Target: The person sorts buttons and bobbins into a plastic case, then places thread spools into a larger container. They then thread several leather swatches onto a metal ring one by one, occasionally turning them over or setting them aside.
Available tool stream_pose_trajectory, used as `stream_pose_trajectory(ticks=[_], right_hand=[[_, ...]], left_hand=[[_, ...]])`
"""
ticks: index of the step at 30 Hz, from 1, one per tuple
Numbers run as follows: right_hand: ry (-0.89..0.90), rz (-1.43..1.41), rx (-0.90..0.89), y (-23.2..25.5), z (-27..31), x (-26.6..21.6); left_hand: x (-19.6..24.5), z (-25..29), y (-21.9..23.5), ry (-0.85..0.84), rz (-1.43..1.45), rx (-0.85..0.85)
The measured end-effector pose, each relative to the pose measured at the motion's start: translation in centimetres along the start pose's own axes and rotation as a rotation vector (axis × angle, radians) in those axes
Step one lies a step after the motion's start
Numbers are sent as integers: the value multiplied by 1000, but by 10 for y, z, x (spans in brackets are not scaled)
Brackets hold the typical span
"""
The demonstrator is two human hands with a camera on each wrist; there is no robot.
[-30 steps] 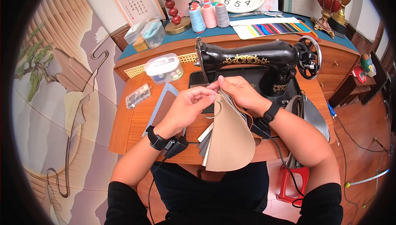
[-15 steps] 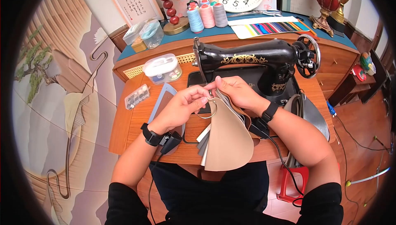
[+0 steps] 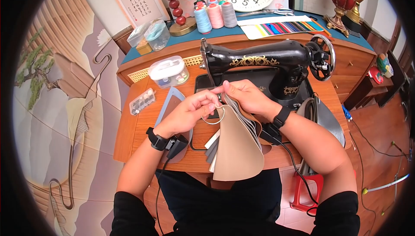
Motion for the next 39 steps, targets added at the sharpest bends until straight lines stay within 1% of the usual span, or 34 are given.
stream_pose_trajectory(ticks=[2, 3, 5, 9, 11, 12, 14, 15, 17, 18, 20, 21, 23, 26, 28, 30, 32, 33, 35, 36, 38, 39], right_hand=[[-7, 2, -5, 1, 0, 0], [0, 24, -20, 0, 0, -1], [6, 47, -35, -1, 1, -2], [-5, 82, -31, -7, 4, -6], [-16, 77, -35, -8, 4, -6], [3, 81, -30, -7, 3, -4], [23, 84, -24, -6, 3, -4], [0, 44, -4, -5, 3, -5], [-23, 5, 17, -3, 3, -5], [-21, 13, 30, -1, 2, -3], [-21, 21, 41, -2, 2, -3], [5, 12, 58, -4, 3, -6], [32, 2, 74, -6, 5, -11], [48, 16, 49, -7, 7, -16], [45, -4, 29, -9, 9, -19], [36, -25, 26, -8, 8, -16], [29, -43, 27, -5, 7, -13], [45, -50, 9, -3, 6, -11], [60, -57, -8, -4, 6, -11], [79, -59, -14, -6, 6, -11], [97, -63, -20, -8, 8, -13], [86, -66, -15, -8, 9, -15]], left_hand=[[4, 1, 0, -77, -94, -11], [3, 1, 0, -76, -94, -11], [2, 1, 0, -189, -174, -39], [12, 3, 0, -199, -235, -59], [18, 2, 1, -326, -439, -73], [19, 3, -1, -325, -439, -72], [17, 3, -5, -158, -170, 19], [16, 3, -6, -157, -171, 17], [8, 1, -3, -20, -112, 147], [5, 0, -3, -21, -113, 147], [-2, 1, -1, 68, -174, 186], [-4, 1, 1, 68, -174, 188], [-8, 3, 0, 67, -163, 79], [-1, 6, -6, 58, -245, 31], [-6, 4, -10, 46, -225, 8], [-1, 3, -13, 30, -205, -14], [10, 2, -18, 75, -168, -119], [11, 2, -19, 74, -169, -123], [14, 3, -22, -60, -155, -130], [10, 2, -23, -59, -156, -131], [-2, -2, -23, 17, -183, 2], [-4, -4, -24, 17, -183, 3]])
Point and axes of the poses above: each hand's wrist, its own z-axis away from the middle knuckle, its own y-axis out of the back of the hand, x = y × z, the point moved 2 cm from there along -z, towards the middle knuckle, and after that the axes turned 10 degrees about -z, right-handed, at the moved point
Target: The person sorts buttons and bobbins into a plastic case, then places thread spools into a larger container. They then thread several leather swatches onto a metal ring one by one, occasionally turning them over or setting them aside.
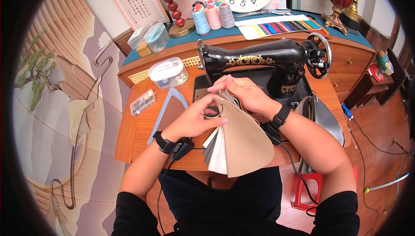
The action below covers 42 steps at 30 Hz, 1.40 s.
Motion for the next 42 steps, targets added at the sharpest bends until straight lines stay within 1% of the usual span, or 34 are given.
stream_pose_trajectory(ticks=[2, 3, 4, 7, 9, 11, 13, 14, 15, 16, 17, 19, 20, 21, 22, 23, 24, 25, 26, 27, 29, 30, 31, 32, 33, 34, 35, 36, 40, 42], right_hand=[[-10, -2, 4, 1, -1, 0], [30, -9, -11, 4, -3, 0], [70, -16, -25, 5, -4, 0], [82, -38, -57, 4, -3, -5], [64, -56, -65, 3, -4, -3], [45, -74, -73, 2, -4, -2], [16, -41, -75, 0, -3, -4], [18, -40, -76, 0, -4, -4], [48, 31, -89, 1, -4, -3], [78, 101, -101, 2, -4, -3], [79, 100, -100, 0, -3, -4], [-74, 12, -15, -5, -2, -4], [-74, 12, -15, -2, -4, 0], [1, 99, -4, 4, -6, 5], [78, 187, 8, 8, -8, 7], [80, 187, 10, 10, -8, 6], [181, 400, 53, 11, -8, 2], [281, 612, 95, 12, -7, -2], [281, 709, 127, 8, -4, -9], [280, 708, 125, 8, -3, -7], [502, 832, 146, 6, -2, -8], [503, 832, 143, 4, -1, -8], [568, 907, 123, -2, 1, -9], [633, 982, 101, -7, 3, -10], [634, 983, 97, -10, 4, -10], [662, 964, 41, -14, 4, -10], [688, 942, -15, -18, 4, -10], [647, 923, -13, -21, 7, -11], [691, 942, 6, -24, 7, -12], [637, 988, 36, -21, 6, -8]], left_hand=[[-3, -4, -2, -35, 97, -16], [-6, -5, -1, -36, 97, -16], [-10, -6, 1, -32, 138, 13], [-16, -8, 2, -22, 177, 59], [-9, -8, -1, -13, 177, 77], [3, -6, -6, -20, 231, 60], [4, -7, -3, 9, 186, 64], [4, -8, -2, 36, 140, 66], [4, -9, -2, 34, 138, 65], [3, -9, -3, 27, 109, 34], [3, -8, -5, 23, 82, 3], [8, -5, -9, 50, 87, 27], [12, -3, -11, 76, 92, 50], [14, -1, -12, 75, 91, 49], [16, 1, -12, 67, 100, 111], [18, 2, -11, 60, 108, 171], [21, 4, -11, 60, 107, 168], [22, 6, -8, 68, 136, 255], [23, 9, -5, 77, 165, 343], [21, 10, -3, 78, 166, 345], [15, 12, 7, 41, 109, 510], [13, 12, 10, 22, 46, 610], [9, 12, 14, 21, 46, 613], [8, 15, 20, 65, -200, 674], [9, 17, 24, 111, -447, 729], [11, 19, 23, 110, -446, 735], [25, 21, 21, 113, -537, 773], [32, 24, 19, 117, -628, 810], [32, 23, 22, 165, -604, 820], [39, 24, 19, 86, -645, 861]])
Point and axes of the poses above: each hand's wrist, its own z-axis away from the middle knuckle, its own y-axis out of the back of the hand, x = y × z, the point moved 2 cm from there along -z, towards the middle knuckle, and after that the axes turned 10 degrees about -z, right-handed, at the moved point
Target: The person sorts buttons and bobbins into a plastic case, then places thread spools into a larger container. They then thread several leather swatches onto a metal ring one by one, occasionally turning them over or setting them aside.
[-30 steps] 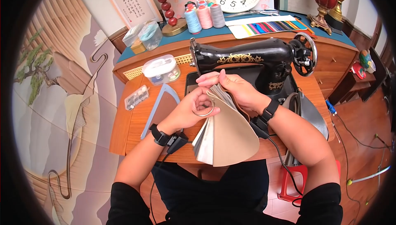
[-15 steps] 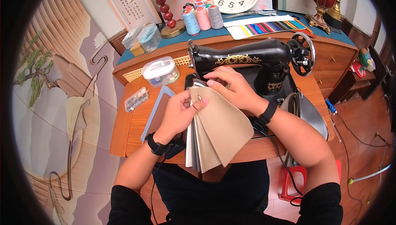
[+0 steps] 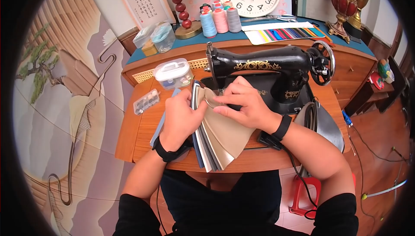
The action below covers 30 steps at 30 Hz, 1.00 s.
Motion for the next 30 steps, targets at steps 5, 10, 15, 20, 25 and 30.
stream_pose_trajectory(ticks=[5, 10, 15, 20, 25, 30], right_hand=[[-30, -18, -48, -8, 3, -1], [-5, 26, 0, -7, 0, -1], [106, 159, -9, -8, -8, -22], [76, 66, -54, -9, -3, -14], [-129, -127, -46, -14, 3, -14], [-373, -506, 151, -2, 8, -6]], left_hand=[[11, 1, 10, -7, -118, -41], [19, 3, 15, -16, -32, -23], [4, 0, 6, -26, -41, 0], [1, 1, 4, -38, -37, 2], [4, 2, 4, -57, -24, -16], [8, -8, -4, -134, 295, -311]])
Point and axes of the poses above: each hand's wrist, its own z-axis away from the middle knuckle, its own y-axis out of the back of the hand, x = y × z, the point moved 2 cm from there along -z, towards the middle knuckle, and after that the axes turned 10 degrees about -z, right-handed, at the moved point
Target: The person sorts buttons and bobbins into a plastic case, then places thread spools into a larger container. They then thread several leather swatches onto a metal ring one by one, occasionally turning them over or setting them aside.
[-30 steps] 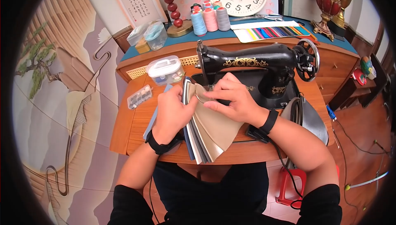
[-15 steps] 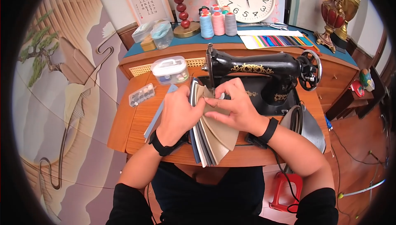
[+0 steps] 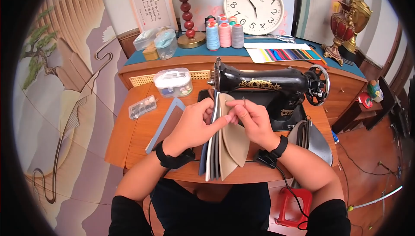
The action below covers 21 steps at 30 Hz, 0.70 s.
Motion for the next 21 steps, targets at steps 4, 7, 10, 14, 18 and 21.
stream_pose_trajectory(ticks=[4, 7, 10, 14, 18, 21], right_hand=[[-44, -57, 119, 7, -5, -5], [-72, 12, 112, 12, -7, 8], [-46, 139, 121, 10, -7, 10], [124, 574, 69, 8, -12, 4], [297, 731, 38, 0, -15, 4], [-122, 94, 22, -9, -7, 13]], left_hand=[[-37, -22, -17, -60, 286, -140], [-48, -23, -19, -26, 398, -201], [-54, -17, -20, 51, 678, -332], [-53, -10, -17, 10, 755, -286], [-50, -3, -10, -8, 672, -334], [-53, -2, -8, 28, 606, -378]])
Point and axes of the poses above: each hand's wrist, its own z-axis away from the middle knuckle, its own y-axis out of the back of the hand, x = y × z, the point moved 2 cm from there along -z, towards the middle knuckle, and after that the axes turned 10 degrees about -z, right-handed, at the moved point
